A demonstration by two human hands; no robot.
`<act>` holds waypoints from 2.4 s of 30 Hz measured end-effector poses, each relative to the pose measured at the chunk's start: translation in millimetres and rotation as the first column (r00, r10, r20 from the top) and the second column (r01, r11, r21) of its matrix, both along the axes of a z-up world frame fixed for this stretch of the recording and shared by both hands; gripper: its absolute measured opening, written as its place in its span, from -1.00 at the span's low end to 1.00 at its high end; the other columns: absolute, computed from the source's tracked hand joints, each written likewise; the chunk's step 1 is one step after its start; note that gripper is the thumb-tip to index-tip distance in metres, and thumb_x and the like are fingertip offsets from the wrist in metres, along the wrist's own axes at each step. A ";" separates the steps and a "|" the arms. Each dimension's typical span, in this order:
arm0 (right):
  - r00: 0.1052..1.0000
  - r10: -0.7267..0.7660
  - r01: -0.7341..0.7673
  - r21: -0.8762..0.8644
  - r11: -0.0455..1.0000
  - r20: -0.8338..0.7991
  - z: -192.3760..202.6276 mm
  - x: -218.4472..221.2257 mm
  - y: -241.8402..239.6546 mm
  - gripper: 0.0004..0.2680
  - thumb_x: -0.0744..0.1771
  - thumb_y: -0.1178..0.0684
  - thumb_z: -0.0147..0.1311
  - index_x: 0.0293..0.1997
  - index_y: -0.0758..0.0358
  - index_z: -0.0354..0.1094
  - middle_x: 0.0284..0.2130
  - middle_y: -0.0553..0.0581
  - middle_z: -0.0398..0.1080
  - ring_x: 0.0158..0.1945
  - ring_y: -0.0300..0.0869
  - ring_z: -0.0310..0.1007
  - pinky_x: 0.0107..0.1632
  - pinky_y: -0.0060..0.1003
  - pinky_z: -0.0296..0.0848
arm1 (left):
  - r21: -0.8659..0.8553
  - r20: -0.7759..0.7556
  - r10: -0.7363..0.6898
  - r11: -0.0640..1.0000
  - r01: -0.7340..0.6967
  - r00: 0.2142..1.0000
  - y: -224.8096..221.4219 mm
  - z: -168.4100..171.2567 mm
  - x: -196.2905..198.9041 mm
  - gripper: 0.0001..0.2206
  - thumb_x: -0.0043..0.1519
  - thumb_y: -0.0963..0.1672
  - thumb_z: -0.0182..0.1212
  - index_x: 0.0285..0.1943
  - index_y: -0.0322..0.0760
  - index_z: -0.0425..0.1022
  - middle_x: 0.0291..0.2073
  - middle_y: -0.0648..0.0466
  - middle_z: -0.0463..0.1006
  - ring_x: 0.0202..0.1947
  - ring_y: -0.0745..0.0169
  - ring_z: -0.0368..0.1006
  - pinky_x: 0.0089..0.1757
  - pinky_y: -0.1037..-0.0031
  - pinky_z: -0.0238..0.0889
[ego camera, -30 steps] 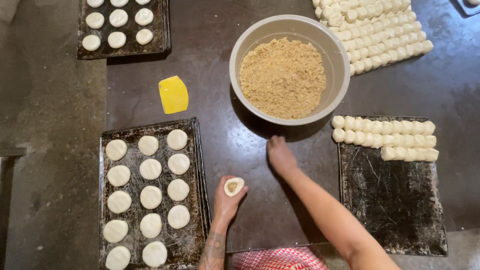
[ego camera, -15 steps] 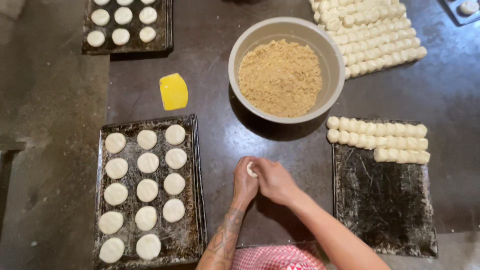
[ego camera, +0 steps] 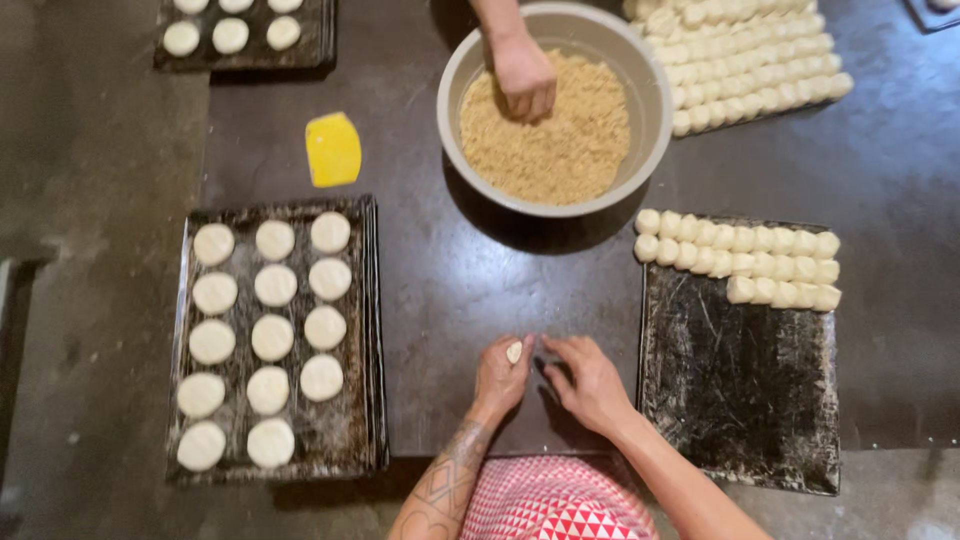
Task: The person prepares bread rolls by filling dough with a crumbly mixture, shaping them into balls, and placing them on a tray before moving the tray onto a rack.
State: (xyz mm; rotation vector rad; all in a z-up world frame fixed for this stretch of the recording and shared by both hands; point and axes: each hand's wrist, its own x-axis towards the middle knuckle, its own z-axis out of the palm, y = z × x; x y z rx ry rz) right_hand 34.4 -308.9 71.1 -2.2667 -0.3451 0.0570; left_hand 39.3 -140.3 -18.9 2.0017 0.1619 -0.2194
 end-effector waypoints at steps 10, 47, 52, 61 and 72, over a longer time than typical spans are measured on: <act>0.918 -0.051 0.025 -0.071 0.997 -0.392 -69.4 -43.1 -40.2 -0.72 0.17 0.12 0.29 -0.04 0.16 0.57 -0.45 0.20 0.35 -0.36 0.06 0.43 -0.20 -0.09 0.40 | 0.041 0.220 -0.106 0.994 0.100 0.970 -40.6 -15.0 -88.0 -0.68 0.21 -0.14 0.28 0.10 -0.43 0.56 -0.10 -0.16 0.46 -0.03 -0.14 0.41 -0.01 0.21 0.30; 0.945 -0.009 0.146 0.399 0.905 -0.326 -103.8 -18.5 -90.9 -0.66 0.45 0.09 -0.16 0.42 0.41 0.16 0.12 0.30 0.44 0.21 -0.11 0.41 0.29 -0.27 0.28 | 0.046 0.141 -0.071 0.997 0.065 0.987 -70.4 -6.0 -119.0 -0.78 0.33 -0.23 0.14 0.15 -0.39 0.43 -0.13 -0.24 0.58 -0.05 -0.34 0.48 -0.06 0.03 0.33; 0.909 -0.048 0.225 0.387 0.894 -0.415 -125.7 -52.1 -141.4 -0.69 0.46 0.10 -0.14 0.38 0.43 0.21 0.09 0.29 0.45 0.16 -0.13 0.44 0.25 -0.29 0.34 | -0.214 0.013 0.167 0.964 -0.161 0.986 15.0 36.5 -153.2 -0.74 0.22 -0.23 0.12 0.06 -0.33 0.60 -0.11 -0.11 0.71 -0.03 -0.04 0.66 0.03 0.33 0.47; 0.915 -0.041 0.193 0.346 0.918 -0.402 -95.8 -52.1 -58.6 -0.74 0.46 0.09 -0.09 0.24 0.44 0.35 0.03 0.24 0.50 0.09 -0.16 0.48 0.18 -0.30 0.38 | 0.686 0.244 0.259 0.635 -0.355 0.935 181.2 41.8 -161.0 -0.25 0.33 0.13 0.04 0.57 -0.42 -0.01 0.55 -0.24 -0.05 0.54 -0.22 -0.20 0.34 -0.13 -0.32; 0.952 -0.003 0.025 0.069 0.997 -0.307 -43.0 -65.4 13.3 -0.74 0.39 0.03 0.04 0.19 0.23 0.45 -0.04 0.12 0.59 0.01 -0.22 0.56 0.01 -0.30 0.47 | 0.021 0.217 0.625 0.765 -0.643 0.750 303.4 38.9 -179.7 -0.64 0.35 -0.04 0.13 0.22 -0.33 0.53 0.14 -0.13 0.62 0.13 0.03 0.58 0.11 0.31 0.39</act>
